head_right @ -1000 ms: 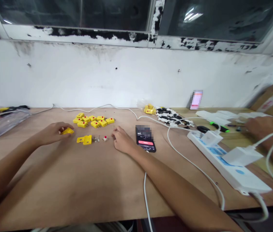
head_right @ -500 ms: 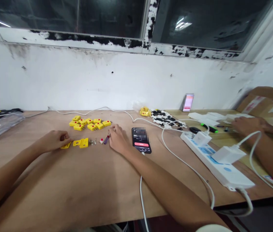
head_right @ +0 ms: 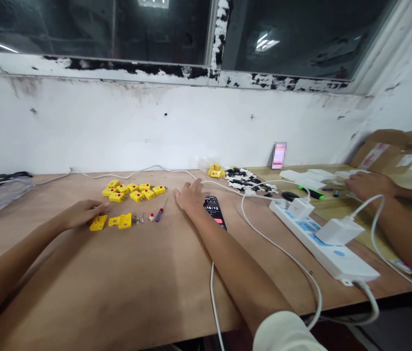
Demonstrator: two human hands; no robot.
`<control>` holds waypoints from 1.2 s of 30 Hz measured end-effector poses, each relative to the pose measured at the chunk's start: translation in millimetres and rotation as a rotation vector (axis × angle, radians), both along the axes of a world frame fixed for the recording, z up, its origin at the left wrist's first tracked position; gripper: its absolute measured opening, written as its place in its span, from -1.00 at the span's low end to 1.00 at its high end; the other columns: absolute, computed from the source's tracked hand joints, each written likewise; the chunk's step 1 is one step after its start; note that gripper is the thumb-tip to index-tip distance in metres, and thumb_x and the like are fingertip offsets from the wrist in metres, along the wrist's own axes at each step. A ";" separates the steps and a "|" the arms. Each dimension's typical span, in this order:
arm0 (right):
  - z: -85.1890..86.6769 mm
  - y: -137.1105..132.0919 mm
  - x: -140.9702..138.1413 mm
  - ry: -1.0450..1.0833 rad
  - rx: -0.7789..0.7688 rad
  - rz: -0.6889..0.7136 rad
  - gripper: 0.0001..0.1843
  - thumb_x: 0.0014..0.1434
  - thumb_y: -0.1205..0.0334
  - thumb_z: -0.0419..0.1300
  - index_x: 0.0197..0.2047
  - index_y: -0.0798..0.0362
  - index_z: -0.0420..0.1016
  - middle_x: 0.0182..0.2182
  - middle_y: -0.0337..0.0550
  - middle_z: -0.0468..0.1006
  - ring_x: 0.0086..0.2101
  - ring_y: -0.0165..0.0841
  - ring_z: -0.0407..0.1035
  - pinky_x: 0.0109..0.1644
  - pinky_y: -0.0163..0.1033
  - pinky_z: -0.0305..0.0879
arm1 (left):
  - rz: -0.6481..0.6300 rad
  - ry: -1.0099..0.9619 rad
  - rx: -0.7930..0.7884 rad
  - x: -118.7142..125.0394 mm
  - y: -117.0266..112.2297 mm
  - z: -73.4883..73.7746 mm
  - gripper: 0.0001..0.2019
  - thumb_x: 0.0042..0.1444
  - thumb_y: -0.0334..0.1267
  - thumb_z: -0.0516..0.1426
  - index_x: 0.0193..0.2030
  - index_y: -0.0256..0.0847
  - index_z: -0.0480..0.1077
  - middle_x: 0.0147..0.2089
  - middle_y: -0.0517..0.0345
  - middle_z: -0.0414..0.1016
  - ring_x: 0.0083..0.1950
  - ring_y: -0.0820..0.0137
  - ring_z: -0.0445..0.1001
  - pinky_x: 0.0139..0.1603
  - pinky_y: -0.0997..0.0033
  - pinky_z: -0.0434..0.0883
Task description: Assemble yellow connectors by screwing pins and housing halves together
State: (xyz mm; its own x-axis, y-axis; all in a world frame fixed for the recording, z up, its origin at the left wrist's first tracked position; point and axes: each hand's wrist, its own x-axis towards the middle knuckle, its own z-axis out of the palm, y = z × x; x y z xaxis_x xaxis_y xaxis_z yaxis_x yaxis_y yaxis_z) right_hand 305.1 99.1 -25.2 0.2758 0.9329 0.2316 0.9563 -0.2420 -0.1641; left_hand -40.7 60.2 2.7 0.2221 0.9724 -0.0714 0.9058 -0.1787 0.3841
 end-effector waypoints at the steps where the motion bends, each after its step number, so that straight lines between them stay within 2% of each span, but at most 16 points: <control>1: -1.1 -1.7 -0.4 -0.006 0.005 0.003 -0.20 0.26 -0.31 -0.18 0.28 0.13 0.25 0.37 0.36 -0.11 0.29 0.21 -0.08 0.15 0.41 0.01 | 0.004 -0.026 0.004 -2.3 -0.1 -2.0 -0.37 0.14 0.36 -0.18 -0.50 -0.17 0.29 -0.55 0.13 0.38 -0.44 0.25 0.40 -0.38 0.36 0.24; 4: -0.9 -9.9 -6.5 -0.035 0.014 0.040 -0.22 0.27 -0.27 -0.14 0.28 0.16 0.24 0.37 0.39 -0.11 0.30 0.19 -0.09 0.15 0.35 0.05 | 0.031 -0.129 -0.032 -11.0 -1.3 -8.0 -0.31 0.15 0.37 -0.21 -0.35 -0.20 0.42 -0.54 0.12 0.41 -0.46 0.26 0.40 -0.37 0.35 0.29; 7: 1.6 -17.2 -14.7 -0.049 0.012 0.082 -0.22 0.28 -0.25 -0.13 0.28 0.20 0.24 0.37 0.41 -0.11 0.31 0.19 -0.12 0.16 0.31 0.07 | 0.023 -0.170 -0.031 -17.1 -2.7 -11.3 -0.28 0.14 0.39 -0.19 -0.28 -0.23 0.46 -0.53 0.12 0.42 -0.47 0.28 0.39 -0.38 0.36 0.31; 23: 3.6 -22.3 -19.0 -0.073 0.025 0.118 -0.27 0.30 -0.19 -0.11 0.27 0.23 0.26 0.38 0.41 -0.11 0.30 0.17 -0.08 0.18 0.27 0.05 | 0.036 -0.198 -0.026 -12.5 -6.3 -6.6 -0.26 0.11 0.41 -0.19 -0.30 -0.25 0.46 -0.55 0.12 0.41 -0.49 0.28 0.39 -0.39 0.35 0.33; 36: 3.6 -22.1 -20.3 -0.072 0.026 0.086 -0.27 0.28 -0.21 -0.09 0.26 0.21 0.29 0.37 0.41 -0.09 0.30 0.20 -0.11 0.15 0.37 0.02 | 0.032 -0.185 -0.024 -14.1 -5.1 -8.6 -0.24 0.11 0.42 -0.21 -0.28 -0.26 0.46 -0.55 0.14 0.39 -0.48 0.29 0.38 -0.39 0.34 0.31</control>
State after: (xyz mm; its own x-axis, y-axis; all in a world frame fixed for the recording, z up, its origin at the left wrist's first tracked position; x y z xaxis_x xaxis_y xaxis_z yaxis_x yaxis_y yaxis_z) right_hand 284.8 77.0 -21.5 0.1765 0.9459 0.2722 0.9829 -0.1548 -0.0994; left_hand -54.8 55.1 -5.9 0.2029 0.9776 -0.0557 0.8245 -0.1399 0.5483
